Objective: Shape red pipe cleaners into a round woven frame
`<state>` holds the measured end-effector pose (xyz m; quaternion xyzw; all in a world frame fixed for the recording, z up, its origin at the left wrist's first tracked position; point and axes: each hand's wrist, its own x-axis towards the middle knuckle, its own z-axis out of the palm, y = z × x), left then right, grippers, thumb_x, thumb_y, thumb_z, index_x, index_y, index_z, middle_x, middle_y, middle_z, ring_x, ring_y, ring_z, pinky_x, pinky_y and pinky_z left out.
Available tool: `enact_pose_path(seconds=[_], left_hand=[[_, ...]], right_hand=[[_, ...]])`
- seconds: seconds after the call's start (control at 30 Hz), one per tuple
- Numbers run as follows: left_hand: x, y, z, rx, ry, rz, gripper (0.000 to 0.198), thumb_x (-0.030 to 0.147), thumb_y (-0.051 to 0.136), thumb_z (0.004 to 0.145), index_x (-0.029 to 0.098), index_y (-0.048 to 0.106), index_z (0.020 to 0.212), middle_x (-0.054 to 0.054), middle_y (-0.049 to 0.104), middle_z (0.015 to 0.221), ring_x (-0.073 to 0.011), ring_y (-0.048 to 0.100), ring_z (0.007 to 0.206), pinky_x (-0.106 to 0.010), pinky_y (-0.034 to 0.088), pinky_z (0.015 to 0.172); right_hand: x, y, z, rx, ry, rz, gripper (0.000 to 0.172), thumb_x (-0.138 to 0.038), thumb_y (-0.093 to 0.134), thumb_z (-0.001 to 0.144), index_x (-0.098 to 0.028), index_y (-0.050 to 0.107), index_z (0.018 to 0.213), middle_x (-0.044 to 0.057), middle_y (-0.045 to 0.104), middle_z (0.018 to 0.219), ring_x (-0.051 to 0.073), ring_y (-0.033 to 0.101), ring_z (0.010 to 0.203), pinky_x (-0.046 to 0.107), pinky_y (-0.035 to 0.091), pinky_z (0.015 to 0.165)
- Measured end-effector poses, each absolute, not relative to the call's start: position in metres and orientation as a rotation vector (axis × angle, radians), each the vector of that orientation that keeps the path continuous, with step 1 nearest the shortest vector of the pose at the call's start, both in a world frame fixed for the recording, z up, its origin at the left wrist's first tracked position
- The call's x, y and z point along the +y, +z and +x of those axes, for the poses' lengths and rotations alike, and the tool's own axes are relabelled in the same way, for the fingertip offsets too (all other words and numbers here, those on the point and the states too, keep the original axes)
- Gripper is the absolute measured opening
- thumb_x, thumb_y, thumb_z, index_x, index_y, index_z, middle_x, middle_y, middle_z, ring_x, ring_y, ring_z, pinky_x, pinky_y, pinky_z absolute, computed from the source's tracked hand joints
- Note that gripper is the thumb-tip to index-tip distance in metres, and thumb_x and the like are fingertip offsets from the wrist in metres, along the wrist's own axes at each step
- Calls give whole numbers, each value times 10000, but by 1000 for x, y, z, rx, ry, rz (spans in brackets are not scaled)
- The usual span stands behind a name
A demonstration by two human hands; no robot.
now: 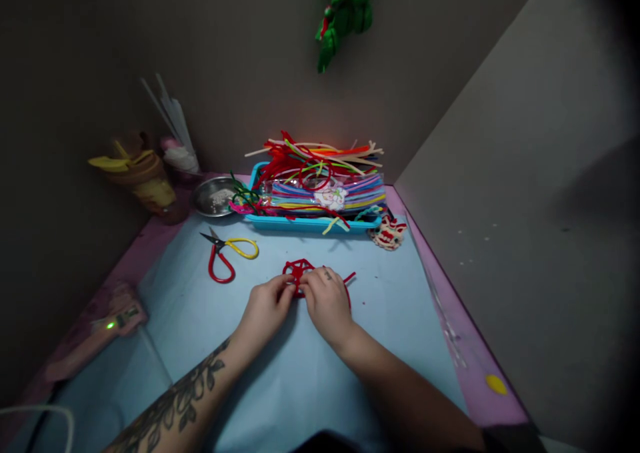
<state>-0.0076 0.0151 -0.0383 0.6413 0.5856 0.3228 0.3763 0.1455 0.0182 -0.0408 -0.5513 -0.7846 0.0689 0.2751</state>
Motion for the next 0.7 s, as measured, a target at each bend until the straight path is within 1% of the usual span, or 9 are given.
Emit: enact_pose_path(seconds=[0.1,0.23,0.33,0.57,0.7], left_hand=[[15,-38,-8,1466,809,1643,310,301,478,880,163,711,1031,-81,758,1003,-227,697,904,-323,499,820],[16,-36,-9,1458,783,1627,271,294,486,867,162,718,914,-61,761,888,-214,691,812,-307,491,759],[17,-35,-8,1470,783,1626,251,294,492,863,160,703,876,-52,749,835,-205,679,768,-297,479,723],[11,-31,-6,1499,756,1737,252,260,453,891,170,688,909,-59,734,855,-199,661,776,-298,460,737],[9,-27,-6,1500,733,1784,273,214,436,885,159,692,961,-85,719,907,-208,652,835,-313,463,781]], right_hand=[[18,-42,144,-2117,171,-1495,82,-134,599,871,-204,624,837,47,663,882,247,551,881,374,397,796],[17,-42,143,-2109,177,-1480,80,-139,604,874,-209,627,842,42,668,879,243,545,883,372,381,807],[17,-42,143,-2109,194,-1464,82,-143,598,882,-215,629,853,39,671,884,240,542,887,372,374,830],[15,-40,143,-2132,217,-1500,91,-138,574,885,-212,625,867,49,666,902,244,544,918,375,371,867],[14,-38,143,-2151,187,-1529,98,-145,558,890,-207,620,847,51,662,878,243,543,896,370,369,843]])
